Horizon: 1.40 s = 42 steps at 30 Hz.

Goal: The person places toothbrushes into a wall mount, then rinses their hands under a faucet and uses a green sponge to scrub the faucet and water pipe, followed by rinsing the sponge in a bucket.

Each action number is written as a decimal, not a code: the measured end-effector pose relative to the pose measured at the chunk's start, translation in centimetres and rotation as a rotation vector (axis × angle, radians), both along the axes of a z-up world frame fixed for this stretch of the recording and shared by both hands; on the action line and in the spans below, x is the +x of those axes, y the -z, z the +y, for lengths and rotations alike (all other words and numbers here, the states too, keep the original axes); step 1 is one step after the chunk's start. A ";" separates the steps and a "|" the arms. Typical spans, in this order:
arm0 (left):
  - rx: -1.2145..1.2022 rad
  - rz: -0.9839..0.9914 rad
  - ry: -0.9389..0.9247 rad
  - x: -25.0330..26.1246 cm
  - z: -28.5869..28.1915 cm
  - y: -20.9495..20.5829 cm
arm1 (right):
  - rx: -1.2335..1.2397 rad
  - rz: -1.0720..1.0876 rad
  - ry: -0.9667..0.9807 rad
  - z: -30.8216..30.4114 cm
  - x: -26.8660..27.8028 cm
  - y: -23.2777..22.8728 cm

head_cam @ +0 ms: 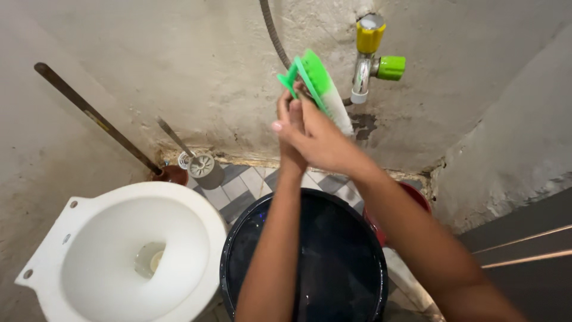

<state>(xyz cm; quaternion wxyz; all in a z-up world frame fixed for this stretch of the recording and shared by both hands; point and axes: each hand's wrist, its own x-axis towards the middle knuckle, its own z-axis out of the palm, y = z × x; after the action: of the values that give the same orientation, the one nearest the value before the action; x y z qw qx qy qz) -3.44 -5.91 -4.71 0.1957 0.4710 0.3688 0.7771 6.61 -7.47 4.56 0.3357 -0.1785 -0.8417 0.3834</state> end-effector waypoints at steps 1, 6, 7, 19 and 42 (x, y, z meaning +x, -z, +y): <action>-0.029 0.093 -0.085 -0.6 0.4 -0.5 | 0.023 -0.058 0.023 0.8 0.1 -0.8; -0.184 0.345 -0.141 -2.3 2.8 -4.1 | 0.298 -0.250 0.129 4.1 0.0 -3.7; -0.252 0.337 -0.118 -3.2 3.3 -5.0 | 0.295 -0.249 0.133 4.5 0.3 -4.5; -0.339 -0.111 -0.042 -0.7 9.6 -4.8 | 0.243 0.404 0.592 10.5 8.4 -3.1; -0.320 0.128 0.232 -3.8 9.3 -5.6 | 0.404 -0.043 0.654 11.5 8.2 1.1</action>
<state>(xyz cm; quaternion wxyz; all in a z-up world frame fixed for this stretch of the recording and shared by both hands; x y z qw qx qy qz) -7.28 3.34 0.88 0.3324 0.5215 0.4424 0.6495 14.80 4.03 3.46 0.4510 -0.3761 -0.8056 0.0787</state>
